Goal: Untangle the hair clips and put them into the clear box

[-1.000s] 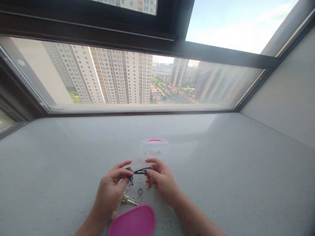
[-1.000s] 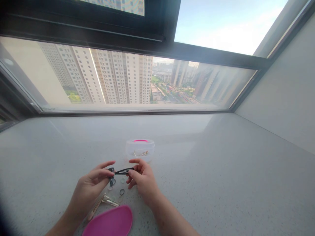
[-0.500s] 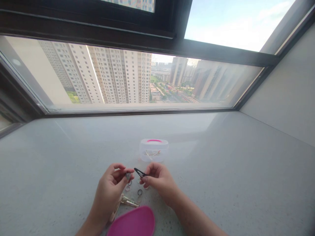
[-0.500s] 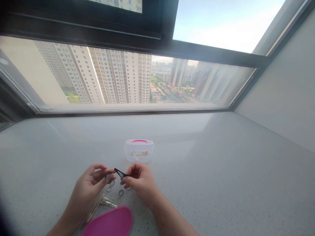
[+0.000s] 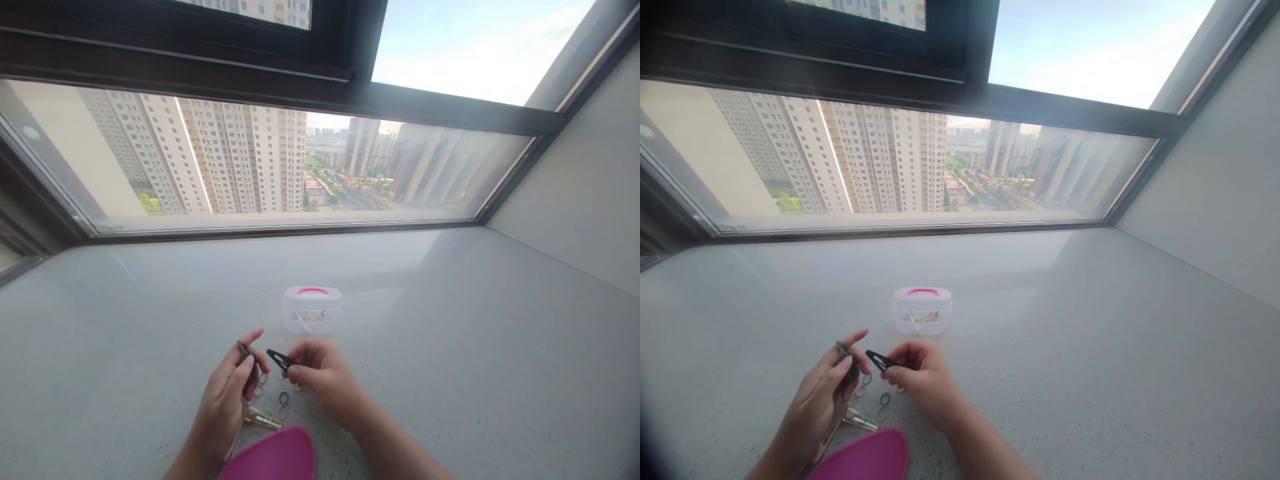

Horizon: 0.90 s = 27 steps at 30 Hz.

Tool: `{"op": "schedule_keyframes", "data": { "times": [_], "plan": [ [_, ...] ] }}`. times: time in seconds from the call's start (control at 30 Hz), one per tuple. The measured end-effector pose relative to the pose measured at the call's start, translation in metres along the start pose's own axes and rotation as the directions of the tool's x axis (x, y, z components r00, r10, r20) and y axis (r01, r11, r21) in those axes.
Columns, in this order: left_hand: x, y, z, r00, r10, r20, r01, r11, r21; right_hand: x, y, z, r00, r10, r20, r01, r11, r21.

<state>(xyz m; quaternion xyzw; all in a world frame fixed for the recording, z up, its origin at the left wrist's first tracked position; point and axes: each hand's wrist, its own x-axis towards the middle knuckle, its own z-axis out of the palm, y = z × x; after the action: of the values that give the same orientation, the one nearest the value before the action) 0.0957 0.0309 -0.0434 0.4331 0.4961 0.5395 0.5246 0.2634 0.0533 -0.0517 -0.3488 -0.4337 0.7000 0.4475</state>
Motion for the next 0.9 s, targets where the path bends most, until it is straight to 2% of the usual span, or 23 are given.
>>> {"op": "schedule_keyframes", "data": {
  "times": [0.27, 0.53, 0.73, 0.9],
  "plan": [
    [0.001, -0.007, -0.007, 0.992, -0.106, 0.068, 0.102, 0.993, 0.065, -0.001, 0.007, 0.002, 0.993, -0.105, 0.051, 0.103, 0.994, 0.047],
    [0.005, -0.005, -0.005, 0.992, -0.073, 0.107, 0.056, 0.987, 0.153, -0.004, -0.001, 0.008, 0.998, -0.035, 0.048, 0.038, 0.998, -0.059],
    [0.005, 0.007, -0.001, 0.993, -0.074, 0.089, 0.059, 0.985, 0.162, -0.004, -0.005, 0.009, 1.0, 0.022, -0.012, -0.021, 0.997, 0.069],
    [0.005, 0.008, -0.001, 0.994, -0.07, 0.078, 0.058, 0.986, 0.155, -0.003, -0.002, 0.008, 1.0, 0.013, 0.021, -0.015, 0.995, 0.1]
  ]
}}
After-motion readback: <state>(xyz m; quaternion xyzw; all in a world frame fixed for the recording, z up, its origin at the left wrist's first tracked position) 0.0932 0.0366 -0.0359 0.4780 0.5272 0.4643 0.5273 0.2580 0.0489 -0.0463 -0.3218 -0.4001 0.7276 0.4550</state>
